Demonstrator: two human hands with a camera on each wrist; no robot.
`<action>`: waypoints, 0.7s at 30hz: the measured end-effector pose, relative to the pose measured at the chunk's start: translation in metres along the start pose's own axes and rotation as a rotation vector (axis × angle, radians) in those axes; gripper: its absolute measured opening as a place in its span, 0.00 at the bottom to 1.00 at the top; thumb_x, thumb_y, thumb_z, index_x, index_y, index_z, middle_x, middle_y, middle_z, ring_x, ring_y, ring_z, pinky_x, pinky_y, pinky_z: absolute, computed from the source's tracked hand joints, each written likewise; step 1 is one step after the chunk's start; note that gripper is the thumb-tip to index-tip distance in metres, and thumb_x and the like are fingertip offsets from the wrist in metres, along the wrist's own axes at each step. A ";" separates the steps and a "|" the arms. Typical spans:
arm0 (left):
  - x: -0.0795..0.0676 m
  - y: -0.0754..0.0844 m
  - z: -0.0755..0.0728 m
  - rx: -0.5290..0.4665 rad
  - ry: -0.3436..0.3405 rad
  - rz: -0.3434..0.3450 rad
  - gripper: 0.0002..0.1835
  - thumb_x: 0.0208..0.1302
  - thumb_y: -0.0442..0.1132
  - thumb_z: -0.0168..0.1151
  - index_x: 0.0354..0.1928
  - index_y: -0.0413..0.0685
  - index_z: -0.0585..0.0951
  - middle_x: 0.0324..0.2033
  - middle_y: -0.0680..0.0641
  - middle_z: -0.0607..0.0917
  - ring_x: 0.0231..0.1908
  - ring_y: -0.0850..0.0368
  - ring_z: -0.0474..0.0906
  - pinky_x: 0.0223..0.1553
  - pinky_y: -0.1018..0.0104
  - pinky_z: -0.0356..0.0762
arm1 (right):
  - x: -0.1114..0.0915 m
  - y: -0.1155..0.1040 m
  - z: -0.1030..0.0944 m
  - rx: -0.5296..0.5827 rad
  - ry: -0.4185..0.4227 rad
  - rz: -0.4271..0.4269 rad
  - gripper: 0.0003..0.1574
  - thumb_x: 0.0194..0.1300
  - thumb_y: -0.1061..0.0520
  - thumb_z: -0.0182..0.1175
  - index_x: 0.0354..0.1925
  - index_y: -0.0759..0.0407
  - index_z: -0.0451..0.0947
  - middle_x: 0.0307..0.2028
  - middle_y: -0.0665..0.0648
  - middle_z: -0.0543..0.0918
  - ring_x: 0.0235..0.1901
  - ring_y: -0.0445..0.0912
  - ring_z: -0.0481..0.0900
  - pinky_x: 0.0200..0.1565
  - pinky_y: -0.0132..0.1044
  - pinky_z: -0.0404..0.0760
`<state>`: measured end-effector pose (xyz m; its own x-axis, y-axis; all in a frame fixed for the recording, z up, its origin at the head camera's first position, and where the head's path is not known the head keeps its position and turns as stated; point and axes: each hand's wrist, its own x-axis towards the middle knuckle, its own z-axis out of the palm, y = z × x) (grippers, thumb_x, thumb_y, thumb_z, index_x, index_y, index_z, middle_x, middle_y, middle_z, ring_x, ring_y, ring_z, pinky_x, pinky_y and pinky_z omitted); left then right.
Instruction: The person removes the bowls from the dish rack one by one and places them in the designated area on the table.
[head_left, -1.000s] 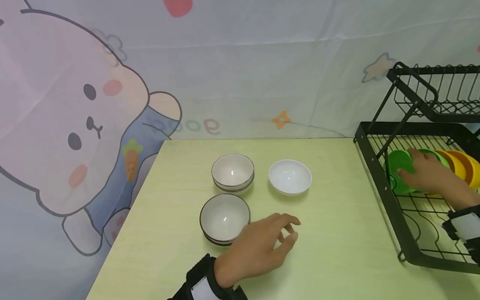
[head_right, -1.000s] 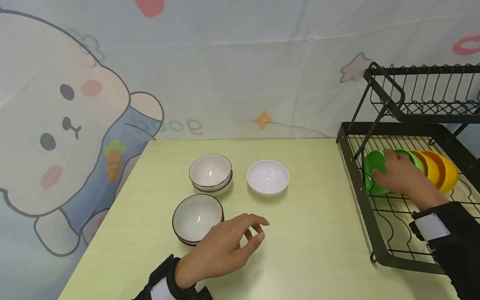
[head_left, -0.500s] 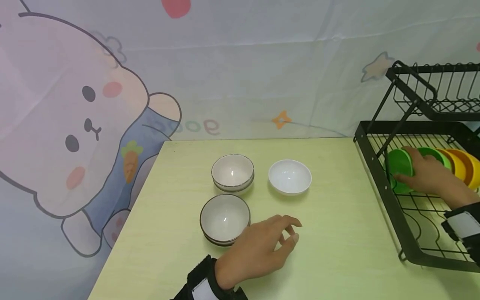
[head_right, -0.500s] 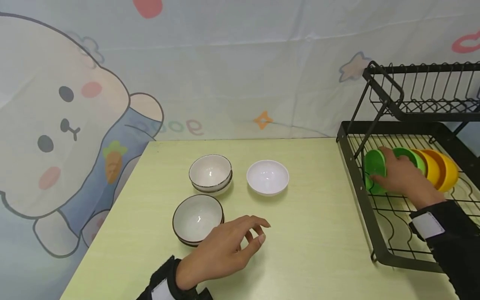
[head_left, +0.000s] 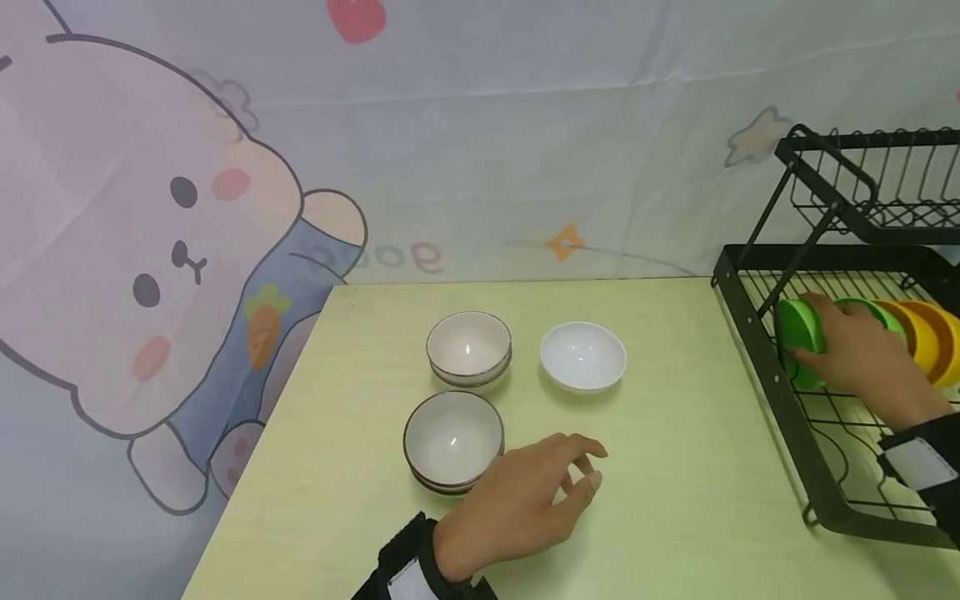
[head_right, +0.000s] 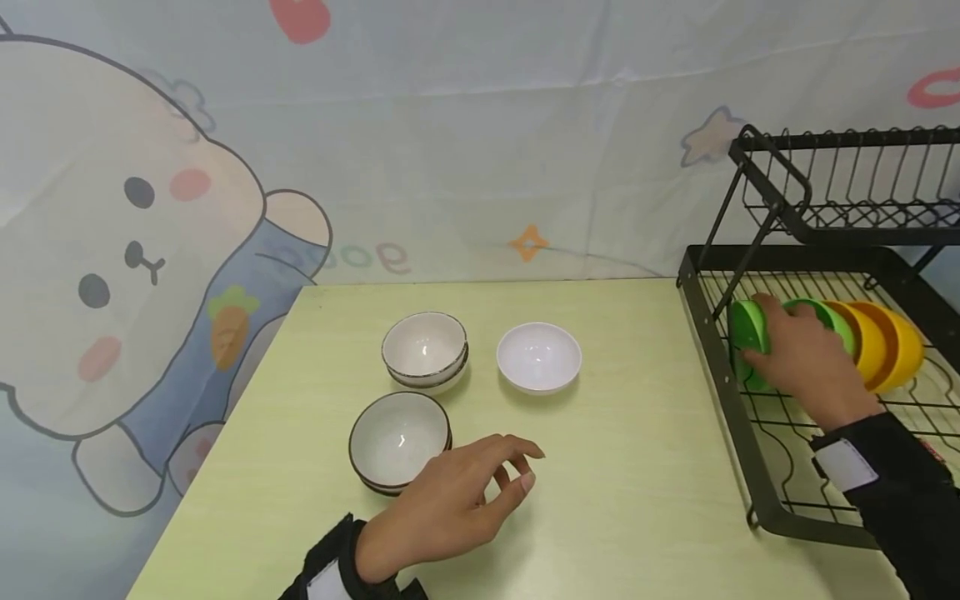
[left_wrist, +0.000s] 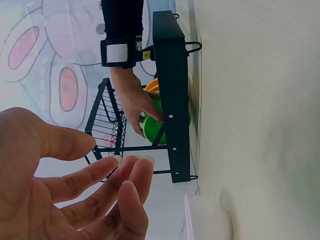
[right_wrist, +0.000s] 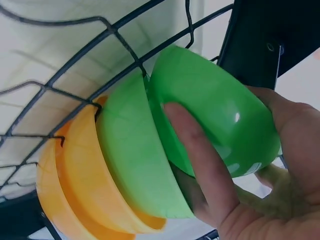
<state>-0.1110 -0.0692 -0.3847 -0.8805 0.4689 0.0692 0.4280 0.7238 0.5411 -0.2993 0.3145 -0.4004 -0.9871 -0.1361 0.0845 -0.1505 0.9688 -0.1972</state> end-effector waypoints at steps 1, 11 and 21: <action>0.000 0.000 0.000 0.001 0.000 0.001 0.16 0.77 0.49 0.45 0.59 0.62 0.77 0.46 0.62 0.83 0.40 0.75 0.79 0.36 0.79 0.72 | -0.001 -0.001 -0.001 0.000 0.011 0.007 0.49 0.60 0.60 0.65 0.68 0.75 0.50 0.50 0.90 0.62 0.39 0.76 0.70 0.30 0.63 0.77; -0.001 0.001 -0.001 0.006 0.001 0.009 0.16 0.77 0.48 0.45 0.58 0.61 0.77 0.46 0.61 0.83 0.40 0.75 0.79 0.36 0.80 0.71 | -0.011 -0.011 -0.006 -0.012 0.124 0.054 0.43 0.62 0.63 0.61 0.69 0.75 0.53 0.58 0.89 0.57 0.47 0.83 0.64 0.41 0.73 0.72; -0.002 0.000 -0.002 0.002 -0.001 0.013 0.15 0.76 0.48 0.46 0.58 0.61 0.77 0.44 0.63 0.83 0.39 0.75 0.79 0.36 0.79 0.71 | -0.021 -0.018 -0.015 0.001 0.179 0.067 0.41 0.61 0.64 0.62 0.66 0.75 0.55 0.59 0.89 0.55 0.43 0.82 0.64 0.33 0.70 0.74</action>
<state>-0.1094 -0.0706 -0.3833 -0.8747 0.4787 0.0757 0.4400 0.7187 0.5384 -0.2755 0.3028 -0.3839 -0.9693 -0.0317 0.2438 -0.0845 0.9742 -0.2094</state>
